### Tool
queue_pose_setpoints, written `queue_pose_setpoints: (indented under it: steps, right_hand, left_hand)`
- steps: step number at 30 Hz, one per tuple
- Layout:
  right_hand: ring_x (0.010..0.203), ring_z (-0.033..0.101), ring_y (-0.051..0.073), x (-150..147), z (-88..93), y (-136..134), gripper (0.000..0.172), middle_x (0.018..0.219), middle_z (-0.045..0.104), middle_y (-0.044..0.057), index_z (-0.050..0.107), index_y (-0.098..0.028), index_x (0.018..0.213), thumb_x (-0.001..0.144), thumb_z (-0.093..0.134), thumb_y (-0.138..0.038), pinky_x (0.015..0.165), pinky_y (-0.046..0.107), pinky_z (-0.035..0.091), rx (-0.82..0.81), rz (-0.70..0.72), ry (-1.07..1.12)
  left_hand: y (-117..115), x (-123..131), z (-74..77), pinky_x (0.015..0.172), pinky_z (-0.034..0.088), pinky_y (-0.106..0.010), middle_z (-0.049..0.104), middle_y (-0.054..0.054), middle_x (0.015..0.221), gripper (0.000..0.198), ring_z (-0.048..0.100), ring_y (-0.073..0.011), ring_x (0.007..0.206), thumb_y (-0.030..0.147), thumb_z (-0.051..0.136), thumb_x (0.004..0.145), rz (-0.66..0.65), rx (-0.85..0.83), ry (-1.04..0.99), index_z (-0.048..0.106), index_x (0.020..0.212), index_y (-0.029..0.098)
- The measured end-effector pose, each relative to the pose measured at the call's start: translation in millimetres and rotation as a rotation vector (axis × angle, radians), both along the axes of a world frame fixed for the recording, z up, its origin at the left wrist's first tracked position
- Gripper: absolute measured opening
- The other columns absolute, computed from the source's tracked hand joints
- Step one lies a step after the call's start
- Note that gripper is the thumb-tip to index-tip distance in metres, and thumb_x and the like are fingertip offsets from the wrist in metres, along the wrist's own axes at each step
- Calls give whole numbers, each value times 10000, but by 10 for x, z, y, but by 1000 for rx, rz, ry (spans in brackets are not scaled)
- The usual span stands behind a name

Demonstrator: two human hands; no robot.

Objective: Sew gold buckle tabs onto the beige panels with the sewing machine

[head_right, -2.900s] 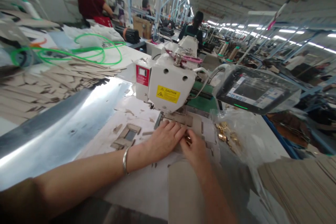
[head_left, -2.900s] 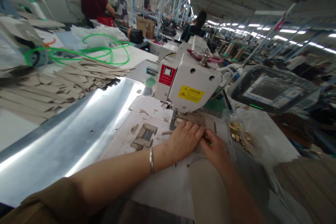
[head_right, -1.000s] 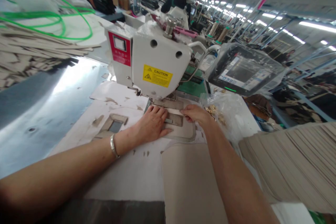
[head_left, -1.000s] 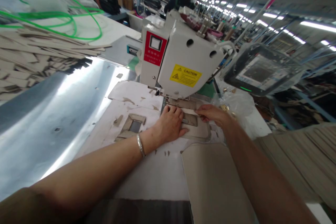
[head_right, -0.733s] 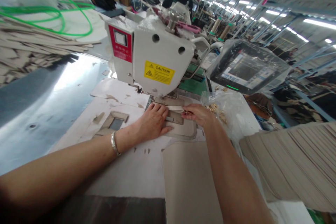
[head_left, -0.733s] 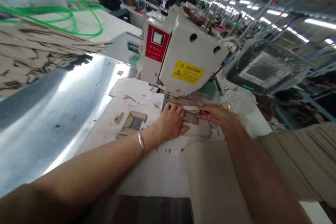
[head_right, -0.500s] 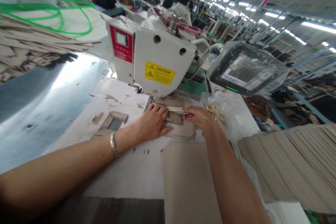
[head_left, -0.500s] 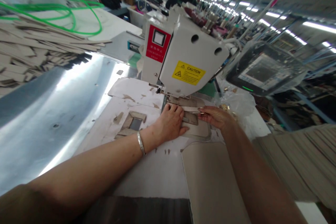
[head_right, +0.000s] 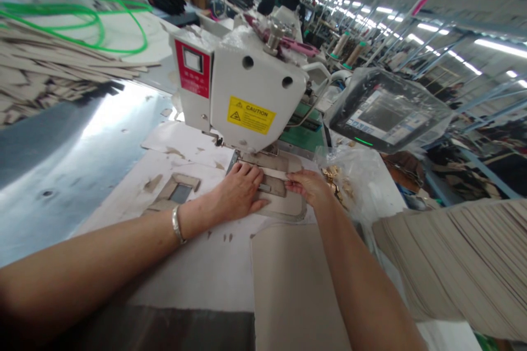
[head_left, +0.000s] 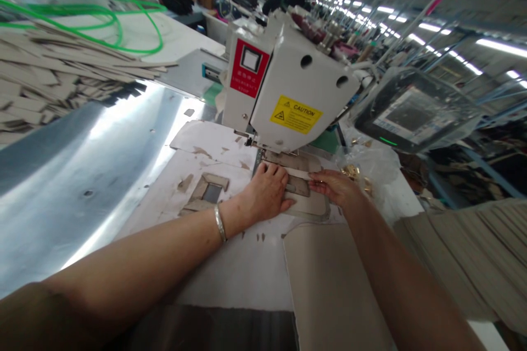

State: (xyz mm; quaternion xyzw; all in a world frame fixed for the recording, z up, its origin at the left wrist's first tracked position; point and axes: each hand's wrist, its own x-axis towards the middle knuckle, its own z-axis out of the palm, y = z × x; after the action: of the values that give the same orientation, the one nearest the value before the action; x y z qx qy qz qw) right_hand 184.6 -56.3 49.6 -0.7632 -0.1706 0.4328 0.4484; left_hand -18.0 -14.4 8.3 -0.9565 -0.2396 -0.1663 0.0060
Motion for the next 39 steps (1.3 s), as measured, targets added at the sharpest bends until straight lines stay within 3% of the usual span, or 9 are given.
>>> queue_pose_setpoints:
  steps: [7,13,17,25,29,39]
  right_hand:
    - [520,624,105,-26,-36,-8,251,578,624,10,541,-145,652,772,681,26,574,210,578,-10,-9,-42]
    - [395,517,70,0,-62,21,252,475,545,-35,511,-158,668,805,699,-61,410,164,473,-130,131,-235]
    - [364,501,76,32,-52,30,247,470,538,-50,504,-166,702,802,728,-136,377,177,449,-205,204,-248]
    - [367,509,79,59,-103,9,200,477,555,-46,495,-178,716,832,651,-132,382,175,428,-164,227,-201]
    - [357,500,79,55,-132,-1,182,479,553,-52,477,-193,736,846,612,-141,368,170,403,-150,222,-183]
    - [402,574,114,48,-68,-33,143,527,607,-13,501,-181,772,837,623,-146,421,211,478,-158,230,-162]
  left_hand:
    - [-1,3,6,917,340,-460,583,-152,1077,588,482,-333,1029,591,508,866,-11,-10,5,590,1137,75]
    - [0,-14,12,936,334,-458,583,-161,1092,598,488,-318,1031,583,501,876,-19,-25,4,575,1166,65]
    - [-9,-15,13,967,329,-460,580,-164,1107,608,488,-314,1055,582,495,879,-13,-24,1,569,1178,58]
    - [-171,411,-7,990,364,-402,584,-152,1123,509,489,-296,1082,472,487,909,-141,-36,3,601,1168,49]
    - [-190,520,31,969,393,-403,594,-152,1095,531,505,-296,1059,506,517,888,-125,-80,12,611,1148,53]
    - [-20,-153,59,954,419,-390,598,-130,1054,463,541,-279,1028,520,534,887,86,-52,-37,604,1066,99]
